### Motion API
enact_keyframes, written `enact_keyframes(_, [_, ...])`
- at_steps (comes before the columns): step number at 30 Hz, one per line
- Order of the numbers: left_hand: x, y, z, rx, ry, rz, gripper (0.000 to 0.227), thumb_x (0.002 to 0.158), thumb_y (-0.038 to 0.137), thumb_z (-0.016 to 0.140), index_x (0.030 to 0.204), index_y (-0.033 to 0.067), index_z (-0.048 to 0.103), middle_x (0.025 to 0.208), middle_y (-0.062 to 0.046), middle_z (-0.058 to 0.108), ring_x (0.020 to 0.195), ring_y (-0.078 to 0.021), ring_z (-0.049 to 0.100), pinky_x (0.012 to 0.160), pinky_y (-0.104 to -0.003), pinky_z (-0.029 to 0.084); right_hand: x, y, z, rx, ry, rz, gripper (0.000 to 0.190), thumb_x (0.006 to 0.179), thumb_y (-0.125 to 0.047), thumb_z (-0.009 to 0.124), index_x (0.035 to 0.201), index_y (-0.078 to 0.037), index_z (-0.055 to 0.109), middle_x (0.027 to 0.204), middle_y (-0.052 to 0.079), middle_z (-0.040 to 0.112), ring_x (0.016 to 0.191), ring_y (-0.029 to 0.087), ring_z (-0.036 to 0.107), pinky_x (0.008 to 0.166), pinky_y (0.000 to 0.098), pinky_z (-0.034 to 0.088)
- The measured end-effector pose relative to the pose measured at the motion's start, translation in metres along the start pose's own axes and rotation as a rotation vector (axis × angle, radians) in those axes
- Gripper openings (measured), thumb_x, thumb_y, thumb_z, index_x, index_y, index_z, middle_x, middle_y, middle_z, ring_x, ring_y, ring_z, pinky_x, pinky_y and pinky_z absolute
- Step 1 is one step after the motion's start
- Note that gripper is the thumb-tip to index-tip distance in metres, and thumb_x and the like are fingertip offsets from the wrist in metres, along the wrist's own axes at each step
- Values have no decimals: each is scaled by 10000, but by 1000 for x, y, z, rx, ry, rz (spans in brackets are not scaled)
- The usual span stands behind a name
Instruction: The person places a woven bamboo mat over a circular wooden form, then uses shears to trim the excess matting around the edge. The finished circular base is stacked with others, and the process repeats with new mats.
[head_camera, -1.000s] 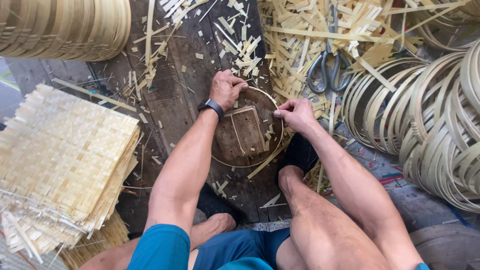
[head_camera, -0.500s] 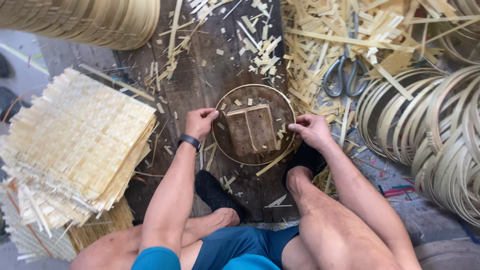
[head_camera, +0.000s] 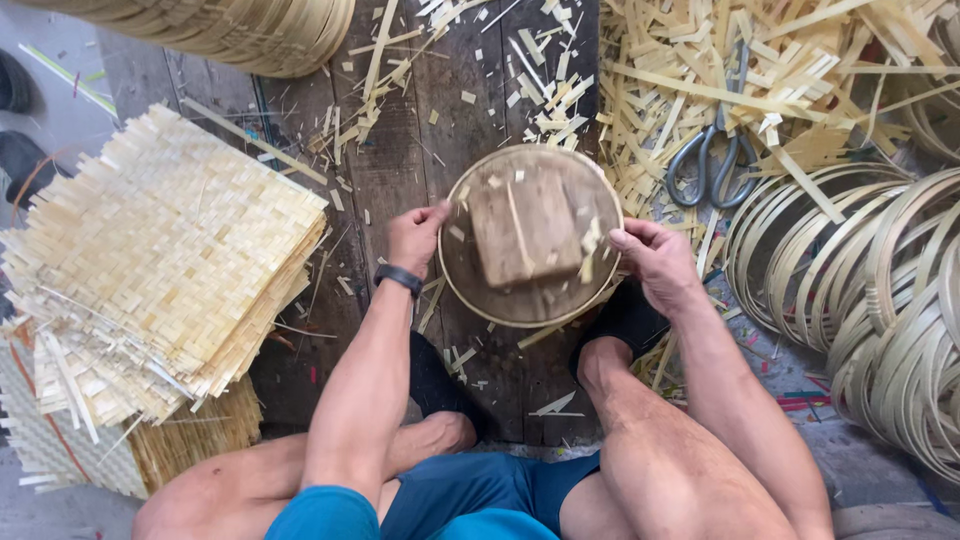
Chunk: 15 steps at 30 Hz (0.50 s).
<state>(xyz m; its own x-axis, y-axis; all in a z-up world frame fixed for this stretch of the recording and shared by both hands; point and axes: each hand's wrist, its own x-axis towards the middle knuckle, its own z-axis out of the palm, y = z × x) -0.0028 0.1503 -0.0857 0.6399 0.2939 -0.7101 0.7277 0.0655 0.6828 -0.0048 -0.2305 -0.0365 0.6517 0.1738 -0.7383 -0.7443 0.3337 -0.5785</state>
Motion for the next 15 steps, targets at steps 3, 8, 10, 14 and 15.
enact_keyframes(3, [-28,-10,4,-325,-173,-291,228,928,242,688,981,20,692,890,-63,764,778,-189,728,680,-363,615,-6,2,2,-49,-75,208,237,911,-139,716,1071,37,717,967,130,753,757,203,739,664,331,640])
enact_keyframes(8, [-42,-49,25,-195,-60,-241,264,961,241,707,996,-21,694,911,-84,737,764,-198,694,653,-380,615,8,27,7,-307,60,170,222,947,-148,698,1031,56,727,923,130,745,736,202,729,644,351,653])
enact_keyframes(10, [-36,-57,26,-148,-26,-188,278,966,244,715,999,-32,696,902,-98,742,747,-203,682,636,-377,605,11,33,7,-337,95,159,217,955,-141,696,1034,59,726,904,139,743,719,212,726,627,358,646])
enact_keyframes(14, [-46,-62,24,-306,-89,-228,293,1002,247,705,1069,-34,657,973,-126,721,814,-234,699,683,-411,607,7,32,5,-217,85,125,215,981,-117,689,1090,68,710,921,131,751,710,209,720,619,344,625])
enact_keyframes(15, [-57,-66,25,-457,-149,-286,280,1006,256,685,1095,-6,646,993,-124,718,826,-252,708,684,-419,601,2,33,3,-151,63,117,219,990,-112,684,1115,67,703,935,125,756,714,203,718,623,333,619])
